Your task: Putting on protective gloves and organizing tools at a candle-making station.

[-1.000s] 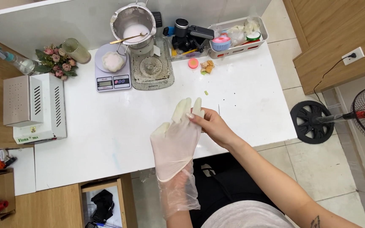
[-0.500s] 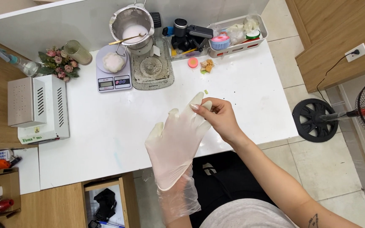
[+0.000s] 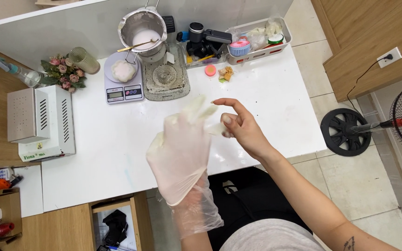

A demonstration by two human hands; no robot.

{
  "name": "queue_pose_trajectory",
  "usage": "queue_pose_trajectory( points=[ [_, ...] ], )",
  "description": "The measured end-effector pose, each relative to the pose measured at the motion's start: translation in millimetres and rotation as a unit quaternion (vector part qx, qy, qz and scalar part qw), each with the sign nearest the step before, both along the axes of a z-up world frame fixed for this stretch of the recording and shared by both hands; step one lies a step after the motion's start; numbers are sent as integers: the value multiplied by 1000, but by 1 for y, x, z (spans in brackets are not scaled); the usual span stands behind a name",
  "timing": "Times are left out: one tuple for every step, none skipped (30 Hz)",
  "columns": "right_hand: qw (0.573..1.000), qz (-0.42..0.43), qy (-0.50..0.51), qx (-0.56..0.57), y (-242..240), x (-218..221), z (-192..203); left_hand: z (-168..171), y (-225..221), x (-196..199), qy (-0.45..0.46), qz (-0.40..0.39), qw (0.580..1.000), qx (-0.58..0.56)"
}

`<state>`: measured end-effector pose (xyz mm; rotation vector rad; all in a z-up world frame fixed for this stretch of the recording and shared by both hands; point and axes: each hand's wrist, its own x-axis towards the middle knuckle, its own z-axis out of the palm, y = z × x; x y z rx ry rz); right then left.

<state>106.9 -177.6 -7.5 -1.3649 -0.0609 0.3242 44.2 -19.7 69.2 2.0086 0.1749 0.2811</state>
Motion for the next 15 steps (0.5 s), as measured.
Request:
queue_pose_trajectory(
  points=[
    [1000, 13, 19, 10, 2, -3, 5, 2, 3, 4, 19, 8, 991, 132],
    [999, 26, 40, 19, 5, -8, 9, 4, 6, 6, 40, 16, 964, 261],
    [999, 26, 40, 19, 5, -21, -4, 7, 6, 8, 40, 17, 964, 261],
    [995, -2, -85, -46, 6, -33, -18, 10, 6, 10, 54, 15, 923, 382],
    [971, -30, -208, -110, 6, -44, -32, 14, 7, 13, 67, 13, 866, 496],
    [972, -29, -207, -110, 7, -52, -25, 8, 5, 12, 68, 14, 866, 496],
    [945, -15, -296, -141, 8, -60, -18, 2, 3, 11, 58, 20, 879, 474],
    [909, -1, -382, -169, 10, -69, -11, -4, 2, 10, 49, 27, 890, 452],
    [909, 1, -381, -167, 13, -67, -3, -22, -1, 8, 51, 28, 890, 453],
    [874, -3, -437, -212, 15, -66, 5, -39, -5, 5, 19, 36, 967, 252],
    [833, -7, -491, -255, 18, -65, 13, -57, -10, 2, -14, 43, 998, 38],
    [833, -7, -492, -253, 19, -63, 20, -50, -9, 3, -16, 44, 998, 40],
    [805, -5, -524, -277, 20, -60, 28, -43, -8, 4, 23, 59, 981, 185],
    [775, -3, -555, -301, 20, -57, 35, -36, -8, 5, 62, 74, 941, 324],
    [774, -3, -557, -301, 19, -53, 33, -30, -9, 6, 61, 75, 941, 324]
  ],
)
